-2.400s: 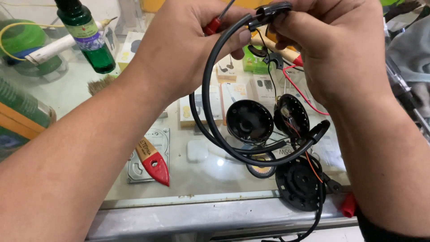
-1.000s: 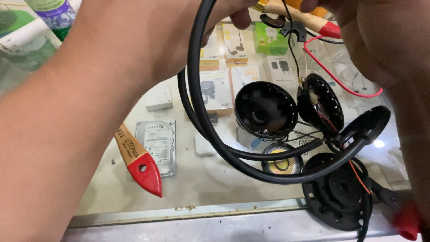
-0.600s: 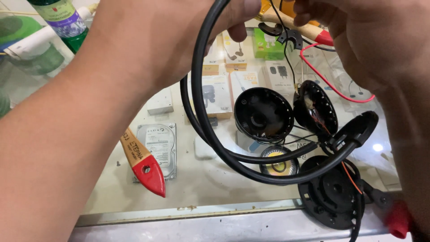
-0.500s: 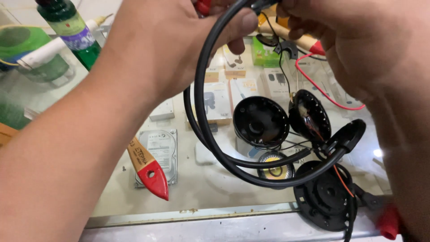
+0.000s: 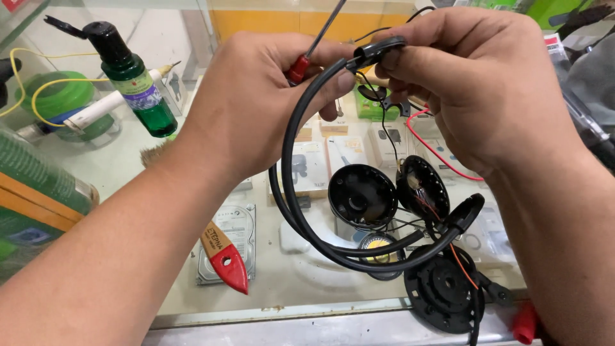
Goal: Repairing or assembling a headset by manipulating internal wires and components.
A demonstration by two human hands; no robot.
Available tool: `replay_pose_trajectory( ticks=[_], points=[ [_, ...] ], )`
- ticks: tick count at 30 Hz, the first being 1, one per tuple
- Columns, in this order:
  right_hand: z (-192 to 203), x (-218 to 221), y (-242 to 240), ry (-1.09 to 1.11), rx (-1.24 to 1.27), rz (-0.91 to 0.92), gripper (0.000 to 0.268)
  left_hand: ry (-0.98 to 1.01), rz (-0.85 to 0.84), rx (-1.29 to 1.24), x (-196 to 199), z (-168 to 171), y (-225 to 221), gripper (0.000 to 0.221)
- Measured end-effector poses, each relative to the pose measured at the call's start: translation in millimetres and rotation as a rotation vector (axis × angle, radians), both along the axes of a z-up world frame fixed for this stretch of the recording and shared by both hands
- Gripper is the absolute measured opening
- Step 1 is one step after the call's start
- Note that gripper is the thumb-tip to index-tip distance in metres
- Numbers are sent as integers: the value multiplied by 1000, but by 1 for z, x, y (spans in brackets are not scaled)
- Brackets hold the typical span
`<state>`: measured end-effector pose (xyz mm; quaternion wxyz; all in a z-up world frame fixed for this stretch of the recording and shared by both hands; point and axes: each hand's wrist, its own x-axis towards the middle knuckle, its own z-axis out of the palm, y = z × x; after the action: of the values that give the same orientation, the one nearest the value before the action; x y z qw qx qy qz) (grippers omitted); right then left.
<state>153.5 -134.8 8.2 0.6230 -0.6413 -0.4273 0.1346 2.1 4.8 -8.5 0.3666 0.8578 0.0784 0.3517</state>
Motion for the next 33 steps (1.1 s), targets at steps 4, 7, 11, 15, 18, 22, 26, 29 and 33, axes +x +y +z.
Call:
replay_pose_trajectory(
  ticks=[4,7,11,15,18,22,26,29,33],
  points=[
    [-2,1,1,-15,4,4,6,-135,11,173,2,-7,-1,20],
    [-6,4,2,-77,-2,30,7,-234,4,283,2,-15,0,16],
    [-8,4,0,-79,-42,28,7,-251,-33,295,2,-21,-1,15],
    [-6,8,-2,-193,-48,34,7,-253,6,402,5,-19,-3,15],
    [-5,7,-1,-222,-80,20,9,-258,6,391,6,-22,-1,14],
    [-3,5,-2,-312,-100,51,12,-220,-7,298,5,-20,-3,19],
    [-12,15,-4,-301,-68,105,15,-194,-53,325,3,-22,3,16],
    [-14,18,-4,-264,-95,19,13,-257,-148,378,5,-22,7,8],
    [-28,28,-9,-541,-140,-5,16,-145,-61,348,6,-29,10,12]
  ],
)
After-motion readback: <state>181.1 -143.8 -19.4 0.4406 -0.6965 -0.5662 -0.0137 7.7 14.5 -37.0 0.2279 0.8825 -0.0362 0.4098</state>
